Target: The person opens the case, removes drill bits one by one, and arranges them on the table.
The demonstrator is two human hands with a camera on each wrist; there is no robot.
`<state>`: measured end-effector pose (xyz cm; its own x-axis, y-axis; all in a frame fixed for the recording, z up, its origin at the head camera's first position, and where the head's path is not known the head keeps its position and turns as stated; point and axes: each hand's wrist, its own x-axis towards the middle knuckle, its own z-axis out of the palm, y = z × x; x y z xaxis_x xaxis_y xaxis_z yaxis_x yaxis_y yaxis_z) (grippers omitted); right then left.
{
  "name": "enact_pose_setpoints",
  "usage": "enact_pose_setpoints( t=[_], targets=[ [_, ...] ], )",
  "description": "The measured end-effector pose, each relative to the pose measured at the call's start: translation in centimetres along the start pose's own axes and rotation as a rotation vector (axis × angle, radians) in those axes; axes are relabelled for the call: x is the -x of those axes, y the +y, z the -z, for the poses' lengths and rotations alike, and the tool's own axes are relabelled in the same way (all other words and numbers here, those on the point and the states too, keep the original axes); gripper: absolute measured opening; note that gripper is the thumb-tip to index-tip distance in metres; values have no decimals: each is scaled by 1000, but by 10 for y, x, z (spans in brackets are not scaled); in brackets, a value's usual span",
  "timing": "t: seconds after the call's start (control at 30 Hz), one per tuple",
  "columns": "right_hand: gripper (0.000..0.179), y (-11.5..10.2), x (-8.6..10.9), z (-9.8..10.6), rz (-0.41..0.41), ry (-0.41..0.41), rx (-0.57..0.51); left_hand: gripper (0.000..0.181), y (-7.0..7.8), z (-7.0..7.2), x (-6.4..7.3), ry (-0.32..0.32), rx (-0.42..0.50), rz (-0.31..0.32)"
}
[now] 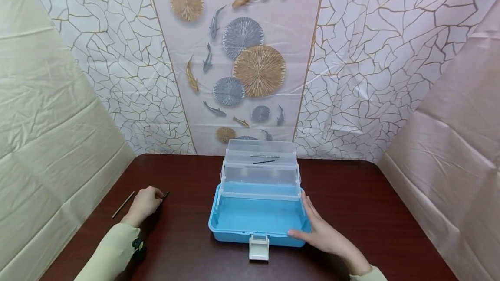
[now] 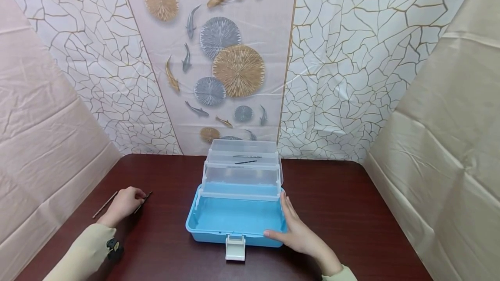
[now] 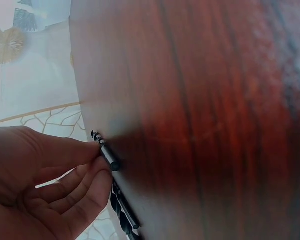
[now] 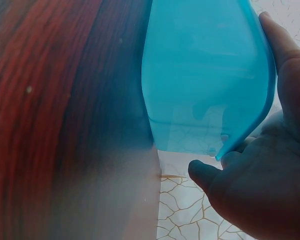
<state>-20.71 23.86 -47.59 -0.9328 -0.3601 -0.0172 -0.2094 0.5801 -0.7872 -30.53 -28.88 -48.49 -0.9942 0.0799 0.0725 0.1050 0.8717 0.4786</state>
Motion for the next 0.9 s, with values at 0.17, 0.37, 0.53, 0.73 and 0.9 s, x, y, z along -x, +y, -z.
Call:
enact_pose_setpoints(
  t=[0.17,0.37,0.53,0.73,0.9],
  targets=[
    [115,0,1,0,6,3,0,19,0,-1,0,-1,31,15],
    [114,1,0,-1,-8,-6,-13,21,-2,-2,1,-1,38,22],
    [115,1,1,-2,-13,-9,-16,19,-3,-1,-1,0,15,15],
    [114,0,0,0,-7,-7,-14,18,-1,0,-1,0,0,15],
    [114,-1,1,1,-1,-7,-11,18,0,1,-1,-4,-1,18]
  ],
)
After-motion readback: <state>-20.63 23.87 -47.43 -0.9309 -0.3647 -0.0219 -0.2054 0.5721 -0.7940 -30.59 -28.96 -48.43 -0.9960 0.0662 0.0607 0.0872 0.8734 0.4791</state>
